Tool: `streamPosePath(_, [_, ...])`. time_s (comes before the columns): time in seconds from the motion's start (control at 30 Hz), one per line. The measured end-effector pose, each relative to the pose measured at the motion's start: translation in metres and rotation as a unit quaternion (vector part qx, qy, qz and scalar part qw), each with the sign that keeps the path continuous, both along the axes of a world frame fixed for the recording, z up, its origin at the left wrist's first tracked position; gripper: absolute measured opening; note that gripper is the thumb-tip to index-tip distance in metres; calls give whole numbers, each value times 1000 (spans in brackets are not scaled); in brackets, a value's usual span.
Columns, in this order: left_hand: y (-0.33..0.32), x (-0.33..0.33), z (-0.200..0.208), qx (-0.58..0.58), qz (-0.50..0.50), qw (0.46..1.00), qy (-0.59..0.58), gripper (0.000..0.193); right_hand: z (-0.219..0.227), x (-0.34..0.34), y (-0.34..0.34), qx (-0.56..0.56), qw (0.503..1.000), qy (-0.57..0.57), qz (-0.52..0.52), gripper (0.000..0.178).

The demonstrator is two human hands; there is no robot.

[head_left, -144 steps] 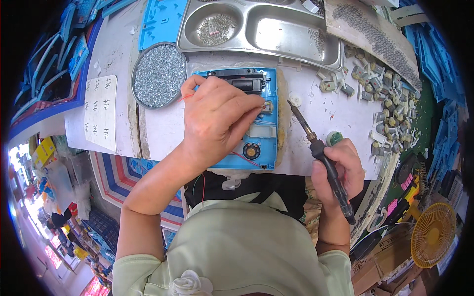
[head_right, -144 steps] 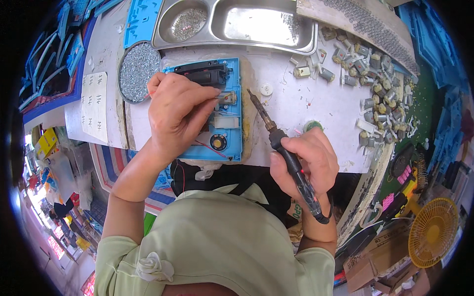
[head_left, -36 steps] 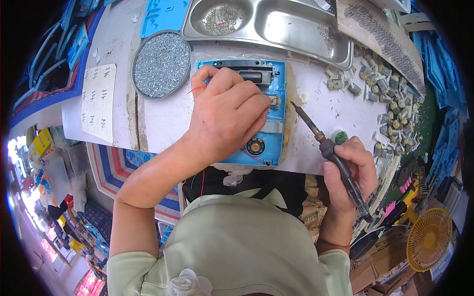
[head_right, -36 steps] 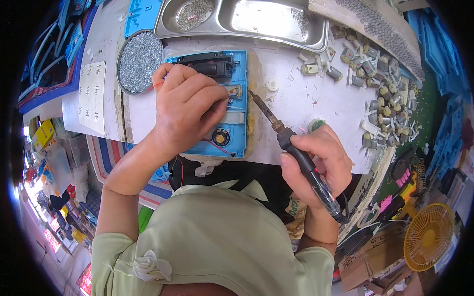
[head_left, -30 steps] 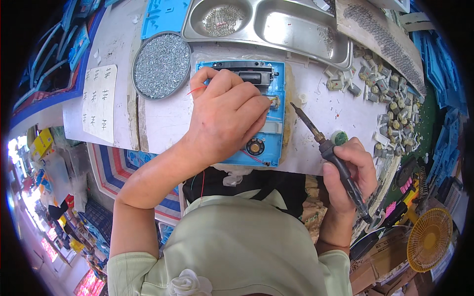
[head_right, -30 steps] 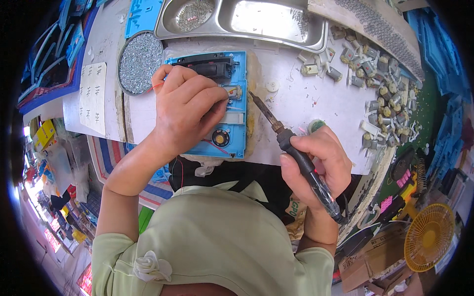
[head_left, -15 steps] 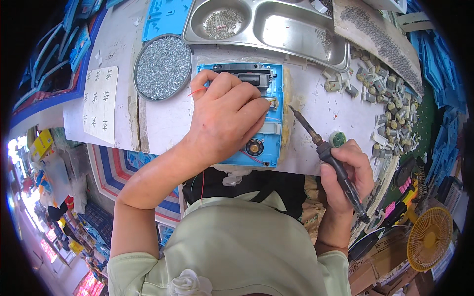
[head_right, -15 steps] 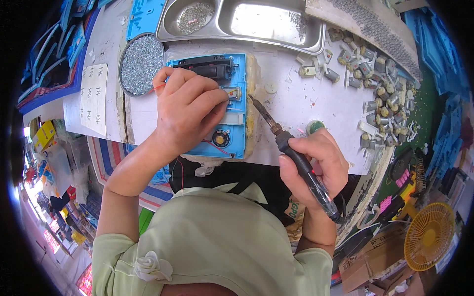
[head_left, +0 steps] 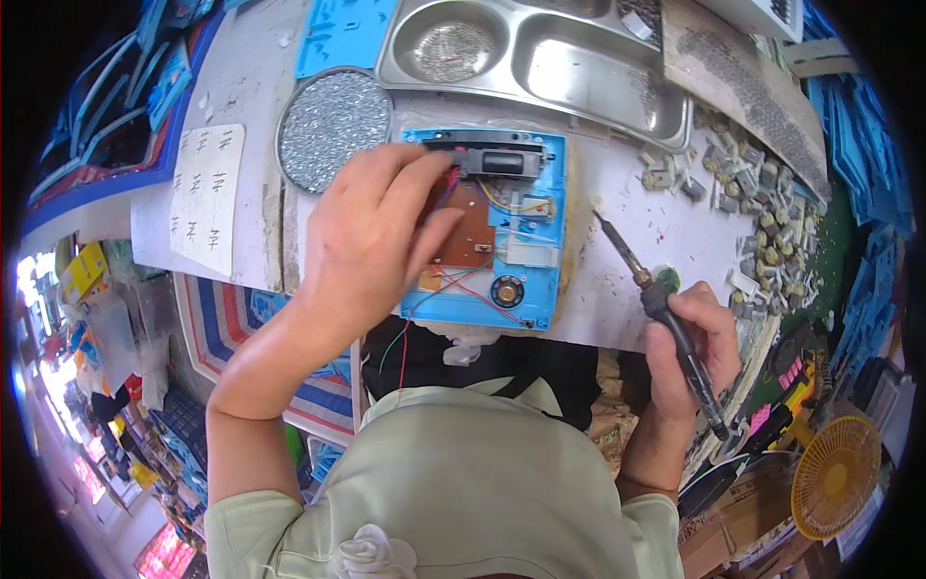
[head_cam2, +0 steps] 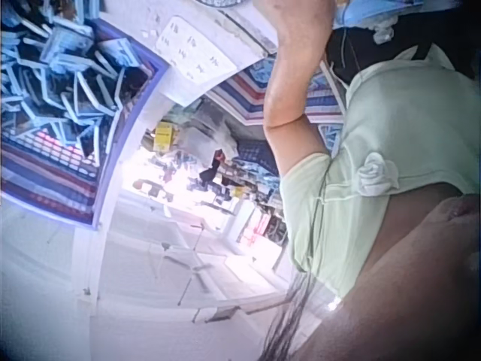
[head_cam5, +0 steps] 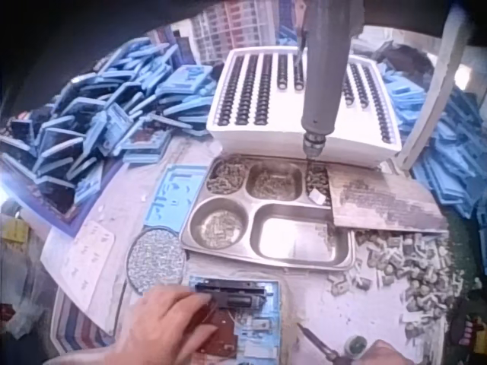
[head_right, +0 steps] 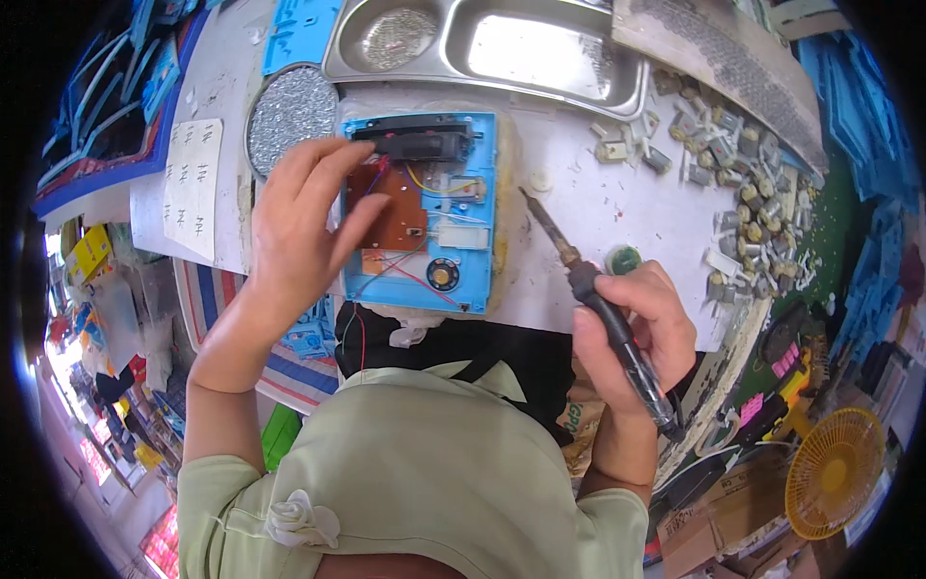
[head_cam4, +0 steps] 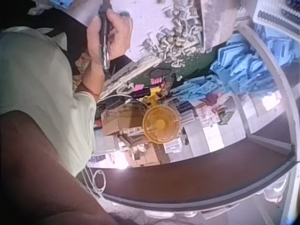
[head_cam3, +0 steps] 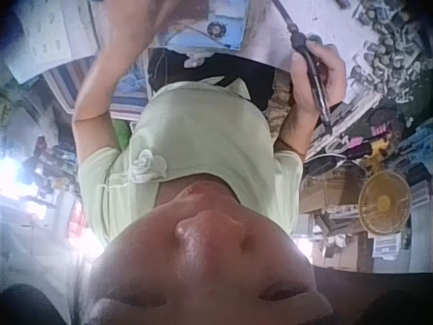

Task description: Assembling components, soldering wires, and securing the casing of a blue electronic device.

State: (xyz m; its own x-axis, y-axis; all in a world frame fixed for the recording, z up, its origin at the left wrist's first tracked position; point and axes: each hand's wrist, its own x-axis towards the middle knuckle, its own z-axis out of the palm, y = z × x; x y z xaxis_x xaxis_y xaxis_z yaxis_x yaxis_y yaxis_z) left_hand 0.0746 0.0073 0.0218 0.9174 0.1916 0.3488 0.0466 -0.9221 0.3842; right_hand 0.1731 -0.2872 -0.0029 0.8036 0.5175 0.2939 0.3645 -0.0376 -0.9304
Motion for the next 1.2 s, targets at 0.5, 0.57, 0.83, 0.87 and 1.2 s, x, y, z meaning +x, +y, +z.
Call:
streamPosePath(0.5, [10,13,-5,-253,-87,963,-40,17,12,4,50,102,984,146,24,42])
streamPosePath(0.57, [0,14,-20,-429,-47,902,7,14,14,5,68,78,985,153,7,46])
streamPosePath(0.83, [-1,16,-7,-487,-11,873,30,6,16,1,127,8,998,41,42,54])
streamPosePath(0.87, [1,16,-7,-454,-20,891,19,5,15,0,130,7,999,37,34,54])
streamPosePath(1.2, [12,16,-8,-317,-68,945,51,9,9,7,142,30,998,35,31,49])
